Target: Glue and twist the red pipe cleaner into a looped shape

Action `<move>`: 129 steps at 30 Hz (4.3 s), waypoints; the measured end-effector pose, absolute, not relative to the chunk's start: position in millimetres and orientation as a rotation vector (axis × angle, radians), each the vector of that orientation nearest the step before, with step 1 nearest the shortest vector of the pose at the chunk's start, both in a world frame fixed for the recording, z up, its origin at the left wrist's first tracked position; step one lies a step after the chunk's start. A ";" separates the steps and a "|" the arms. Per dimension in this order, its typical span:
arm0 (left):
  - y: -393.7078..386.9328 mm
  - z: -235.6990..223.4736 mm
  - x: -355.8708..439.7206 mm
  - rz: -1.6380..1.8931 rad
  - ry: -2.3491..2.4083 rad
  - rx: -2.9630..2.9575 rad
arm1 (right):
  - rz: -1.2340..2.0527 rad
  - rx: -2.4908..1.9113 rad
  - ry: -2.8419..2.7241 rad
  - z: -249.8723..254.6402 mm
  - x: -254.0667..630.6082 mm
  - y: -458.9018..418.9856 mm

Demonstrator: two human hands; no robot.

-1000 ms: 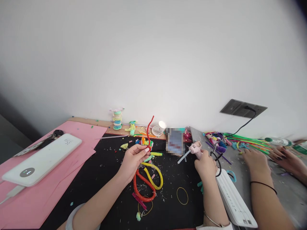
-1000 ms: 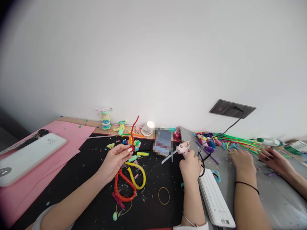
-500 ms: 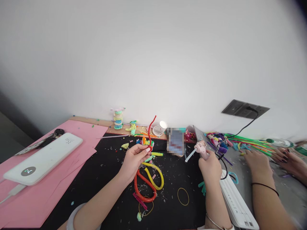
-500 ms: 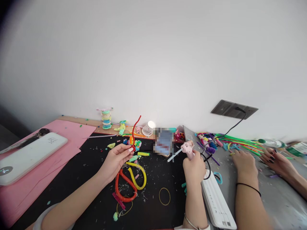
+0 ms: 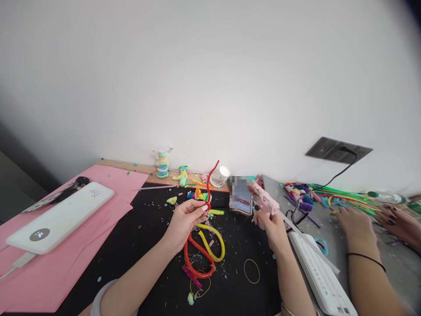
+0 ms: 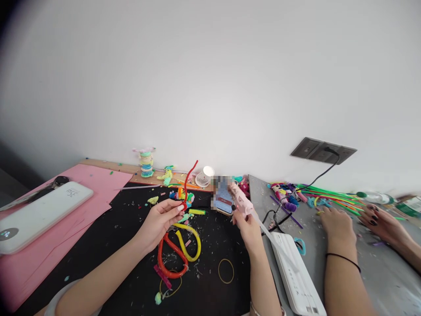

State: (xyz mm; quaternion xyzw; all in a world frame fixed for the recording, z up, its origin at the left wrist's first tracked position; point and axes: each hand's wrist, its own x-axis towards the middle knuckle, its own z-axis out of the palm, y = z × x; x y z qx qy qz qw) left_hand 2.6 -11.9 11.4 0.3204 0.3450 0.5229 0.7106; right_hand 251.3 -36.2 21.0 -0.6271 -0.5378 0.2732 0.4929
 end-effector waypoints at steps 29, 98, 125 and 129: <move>-13.3 9.4 4.9 1.048 0.783 0.771 | 1.459 -1.118 -1.374 12.5 226.9 -45.3; -11.4 9.0 3.9 1.056 0.766 0.745 | 1.497 -1.092 -1.339 8.6 230.0 -47.2; -10.3 12.8 2.1 1.187 0.792 0.699 | 1.430 -1.178 -1.419 18.7 231.6 -48.5; -9.2 12.2 1.3 1.252 0.852 0.659 | 1.130 -1.192 -1.301 23.4 238.5 -43.4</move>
